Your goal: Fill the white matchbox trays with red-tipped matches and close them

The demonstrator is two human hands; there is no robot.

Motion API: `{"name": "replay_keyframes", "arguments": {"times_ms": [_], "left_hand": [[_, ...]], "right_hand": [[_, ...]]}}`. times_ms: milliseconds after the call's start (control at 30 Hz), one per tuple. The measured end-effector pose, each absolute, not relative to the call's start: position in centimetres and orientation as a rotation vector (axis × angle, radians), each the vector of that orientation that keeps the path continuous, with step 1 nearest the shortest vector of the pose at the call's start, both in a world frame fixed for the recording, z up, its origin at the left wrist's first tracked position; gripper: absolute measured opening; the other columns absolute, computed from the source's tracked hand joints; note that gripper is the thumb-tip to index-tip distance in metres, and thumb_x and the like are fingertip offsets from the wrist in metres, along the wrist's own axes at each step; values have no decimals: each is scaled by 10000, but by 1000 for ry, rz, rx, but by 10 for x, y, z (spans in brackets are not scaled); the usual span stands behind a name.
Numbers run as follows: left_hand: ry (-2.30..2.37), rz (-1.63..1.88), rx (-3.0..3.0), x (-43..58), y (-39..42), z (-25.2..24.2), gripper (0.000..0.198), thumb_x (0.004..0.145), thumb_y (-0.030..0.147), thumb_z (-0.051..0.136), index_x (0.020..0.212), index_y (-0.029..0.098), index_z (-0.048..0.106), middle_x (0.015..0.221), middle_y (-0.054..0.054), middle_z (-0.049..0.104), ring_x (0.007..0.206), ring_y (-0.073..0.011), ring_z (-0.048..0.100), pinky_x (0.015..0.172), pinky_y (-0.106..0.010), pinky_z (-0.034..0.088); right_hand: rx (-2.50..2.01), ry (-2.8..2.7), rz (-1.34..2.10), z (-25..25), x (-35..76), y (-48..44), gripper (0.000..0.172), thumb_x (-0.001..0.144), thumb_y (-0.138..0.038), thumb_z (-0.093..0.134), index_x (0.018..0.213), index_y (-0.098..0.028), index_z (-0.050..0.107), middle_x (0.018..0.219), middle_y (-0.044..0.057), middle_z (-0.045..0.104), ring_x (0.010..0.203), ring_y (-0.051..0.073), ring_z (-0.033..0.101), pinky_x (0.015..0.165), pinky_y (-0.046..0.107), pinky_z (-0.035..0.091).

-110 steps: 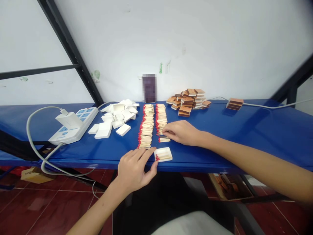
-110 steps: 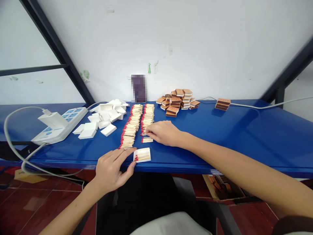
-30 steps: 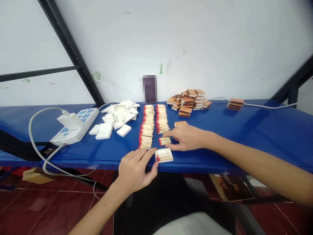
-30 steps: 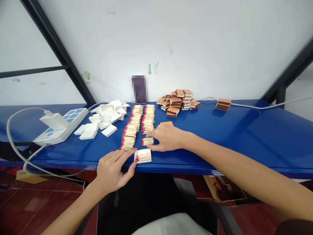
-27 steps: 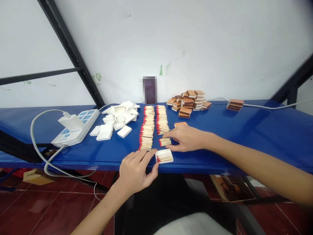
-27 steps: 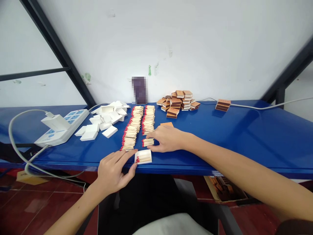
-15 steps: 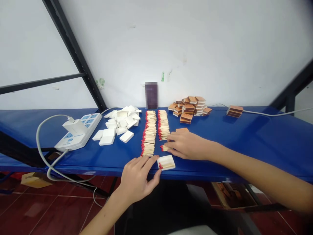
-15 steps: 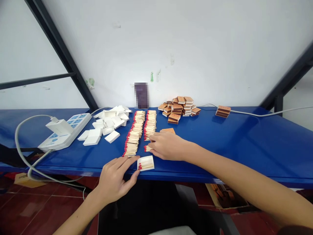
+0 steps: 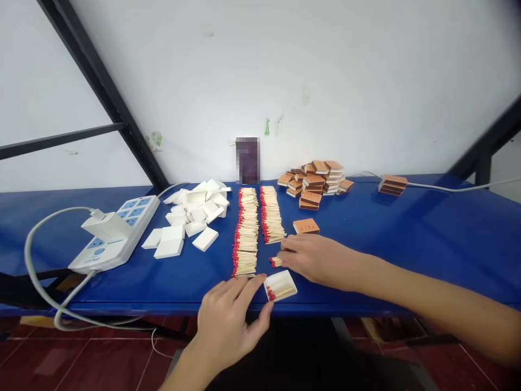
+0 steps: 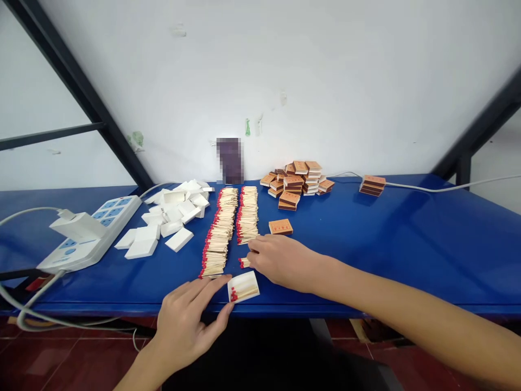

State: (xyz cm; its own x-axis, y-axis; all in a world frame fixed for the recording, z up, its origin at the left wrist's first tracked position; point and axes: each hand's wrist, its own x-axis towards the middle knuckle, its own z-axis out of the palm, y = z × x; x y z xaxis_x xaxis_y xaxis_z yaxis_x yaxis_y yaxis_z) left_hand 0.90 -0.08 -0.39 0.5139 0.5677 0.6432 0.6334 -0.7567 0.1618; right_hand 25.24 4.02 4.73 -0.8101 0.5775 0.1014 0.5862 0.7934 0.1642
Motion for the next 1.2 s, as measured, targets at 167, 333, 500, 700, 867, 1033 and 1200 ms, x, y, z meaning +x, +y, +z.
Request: {"name": "replay_keyframes", "arguments": {"times_ms": [167,333,500,700,867,1033,1200], "left_hand": [[-1058,-1070,-2643,9,1,-5,280,934,326,583,1181,200,622,929,-48,766,728,-234,728,620,-357,568],[-1080,-1101,-2652,12,2,-4,256,943,330,554,1163,213,611,926,-43,770,731,-219,738,620,-325,575],[-1102,-1111,-2595,15,3,-7,269,920,298,549,1170,210,595,907,-50,770,711,-217,733,597,-317,561],[-1076,-1074,-2539,15,2,-12,288,900,291,577,1175,206,597,913,-45,772,704,-219,725,604,-329,535],[-1049,-1088,-2467,15,-1,-11,286,888,286,582,1157,196,617,862,-53,766,672,-210,704,606,-323,497],[-1022,-1086,-2416,16,-2,-11,299,851,276,605,1133,178,622,779,-45,749,600,-215,657,543,-333,433],[-1080,-1096,-2409,20,-4,-10,316,816,273,634,1120,185,619,798,-37,764,599,-219,658,538,-340,426]], "right_hand": [[-935,-2960,-165,49,254,44,223,1004,-129,476,962,-125,694,930,95,652,892,196,600,755,305,438],[-906,-2935,-107,52,254,49,260,1007,-135,454,988,-135,713,913,98,664,902,204,596,783,324,453],[-1023,-2894,225,59,254,56,307,1038,-251,439,1004,-152,728,956,84,680,901,180,626,795,298,471],[-1050,-2952,192,62,255,62,313,1039,-328,447,993,-135,690,995,101,694,933,210,653,789,317,481],[-944,-3093,208,69,256,68,240,1031,-247,440,1009,-110,636,1012,107,676,876,197,656,702,294,471],[-910,-3155,383,79,253,74,183,1009,-186,467,973,-105,627,963,104,662,910,200,640,734,296,474],[-868,-3134,463,78,252,77,144,984,-173,498,940,-111,620,934,102,653,849,196,624,687,298,440]]}}
